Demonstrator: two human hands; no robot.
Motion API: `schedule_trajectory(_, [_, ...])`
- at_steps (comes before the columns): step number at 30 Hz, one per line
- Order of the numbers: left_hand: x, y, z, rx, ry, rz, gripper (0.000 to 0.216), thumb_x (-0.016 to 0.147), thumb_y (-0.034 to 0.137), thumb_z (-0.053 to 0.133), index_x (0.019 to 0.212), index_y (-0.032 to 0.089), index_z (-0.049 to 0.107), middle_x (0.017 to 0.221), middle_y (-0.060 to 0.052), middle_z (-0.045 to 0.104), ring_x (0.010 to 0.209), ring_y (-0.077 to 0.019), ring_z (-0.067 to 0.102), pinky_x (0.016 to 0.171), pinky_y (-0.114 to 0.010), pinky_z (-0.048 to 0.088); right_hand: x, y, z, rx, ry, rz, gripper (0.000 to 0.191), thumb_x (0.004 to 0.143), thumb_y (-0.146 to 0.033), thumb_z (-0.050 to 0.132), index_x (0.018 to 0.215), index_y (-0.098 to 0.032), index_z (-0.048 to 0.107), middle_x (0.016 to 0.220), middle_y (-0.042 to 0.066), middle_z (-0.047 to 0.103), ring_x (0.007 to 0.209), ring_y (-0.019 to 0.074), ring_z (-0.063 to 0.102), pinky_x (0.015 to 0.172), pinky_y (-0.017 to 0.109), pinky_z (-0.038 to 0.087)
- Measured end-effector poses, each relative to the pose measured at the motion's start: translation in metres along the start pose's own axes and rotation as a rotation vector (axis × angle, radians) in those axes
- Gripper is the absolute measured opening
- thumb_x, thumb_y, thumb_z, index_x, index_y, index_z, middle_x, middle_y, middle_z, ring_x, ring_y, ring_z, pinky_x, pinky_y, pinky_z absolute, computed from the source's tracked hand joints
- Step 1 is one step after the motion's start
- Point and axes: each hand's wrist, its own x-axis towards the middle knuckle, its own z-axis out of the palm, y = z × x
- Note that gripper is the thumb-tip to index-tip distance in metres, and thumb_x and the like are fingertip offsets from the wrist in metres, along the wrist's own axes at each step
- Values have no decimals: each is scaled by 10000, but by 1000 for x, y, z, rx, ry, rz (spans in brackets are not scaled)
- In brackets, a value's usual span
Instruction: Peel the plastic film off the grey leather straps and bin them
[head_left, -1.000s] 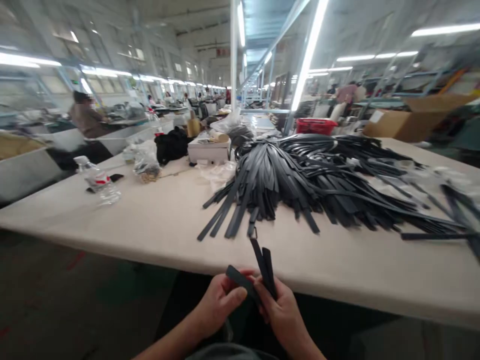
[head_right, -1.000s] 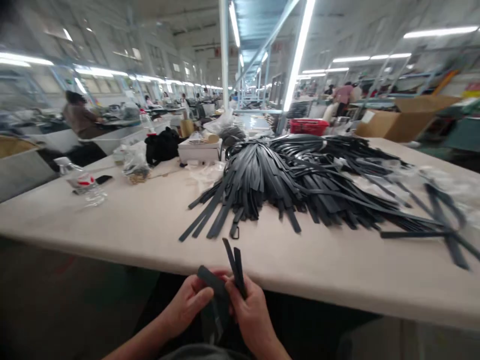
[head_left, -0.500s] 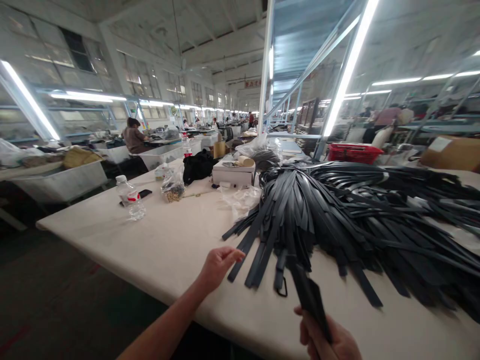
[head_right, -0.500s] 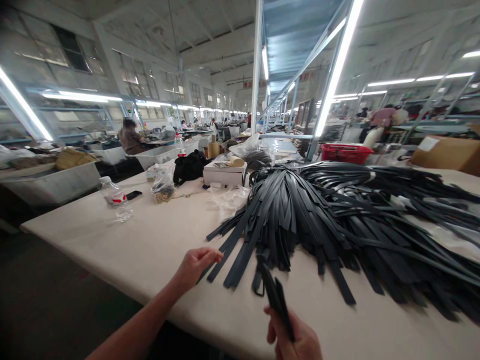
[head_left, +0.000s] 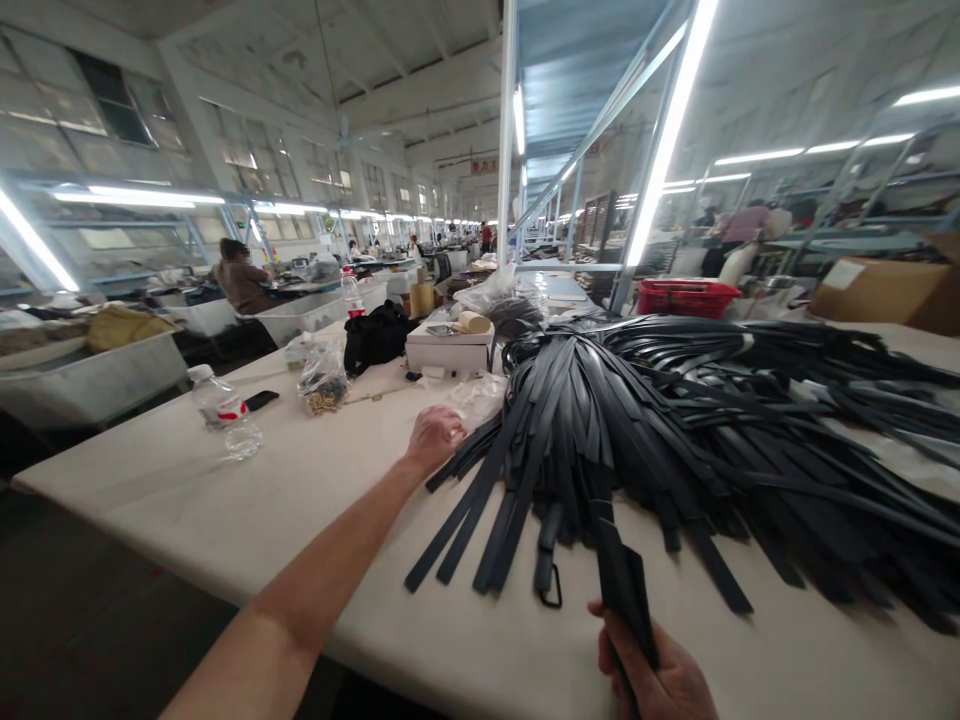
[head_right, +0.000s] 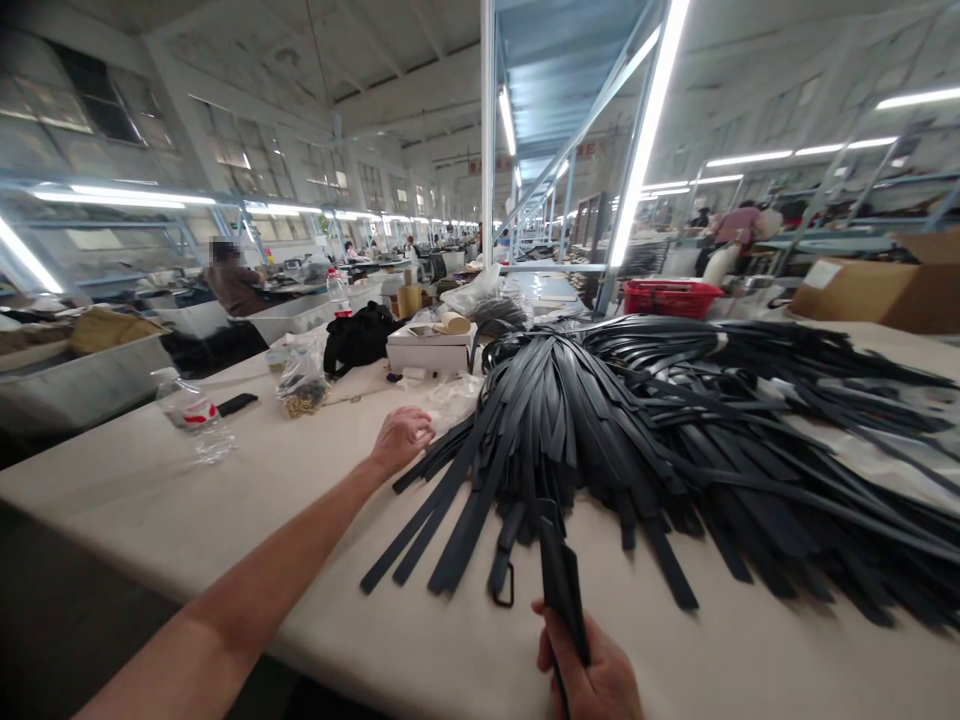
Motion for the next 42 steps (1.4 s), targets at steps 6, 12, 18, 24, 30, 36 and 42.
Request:
schedule_trajectory(6, [-65, 36, -30, -307, -40, -76, 294, 850, 385, 543, 804, 138, 696, 713, -35, 694, 715, -182, 648, 722, -288, 487, 3, -4, -3, 3, -54, -11, 579, 732, -712, 582, 932, -173, 655, 606, -10, 569, 472, 134, 485, 433, 255, 379])
schedule_trajectory(12, [-163, 47, -20, -815, -146, -313, 358, 832, 475, 606, 852, 120, 649, 657, -30, 668, 508, -118, 588, 566, -247, 473, 6, -9, -9, 90, -139, -6, 525, 744, -665, 621, 878, -160, 674, 686, 25, 649, 498, 124, 502, 478, 254, 403])
schedule_trajectory(18, [-217, 50, -12, -1157, -273, -548, 432, 759, 464, 719, 1023, 132, 633, 692, -21, 681, 525, -102, 587, 562, -221, 460, -15, -32, 32, 202, -599, 99, 475, 827, -579, 594, 986, -142, 695, 480, -44, 539, 423, 103, 451, 469, 231, 351])
schedule_trajectory(24, [-247, 50, -31, -1199, -471, -672, 342, 736, 410, 736, 918, 129, 669, 674, -29, 683, 513, -101, 590, 525, -208, 447, -26, -65, 98, 180, -846, 177, 509, 834, -581, 581, 1076, -144, 677, 386, -96, 444, 363, 71, 361, 412, 180, 317])
schedule_trajectory(30, [-279, 43, -41, -1167, -530, -705, 243, 690, 299, 768, 871, 150, 701, 760, -29, 721, 621, -122, 642, 619, -228, 492, -25, -90, 126, 94, -814, 8, 425, 817, -498, 609, 959, -117, 732, 398, -115, 359, 380, 58, 324, 514, 221, 443])
schedule_trajectory(36, [-296, 46, -28, -1399, -567, -783, 388, 724, 417, 757, 984, 133, 705, 890, -96, 736, 722, -170, 691, 696, -290, 523, -31, -80, 134, 42, -755, -34, 391, 813, -472, 598, 939, -129, 736, 401, -106, 389, 373, 57, 351, 476, 215, 393])
schedule_trajectory(42, [-310, 51, -22, -1430, -614, -860, 399, 597, 413, 833, 832, 110, 723, 693, -62, 716, 540, -141, 645, 543, -244, 482, -34, -68, 131, 1, -704, -68, 377, 809, -470, 598, 933, -147, 748, 393, -106, 378, 359, 63, 351, 489, 241, 417])
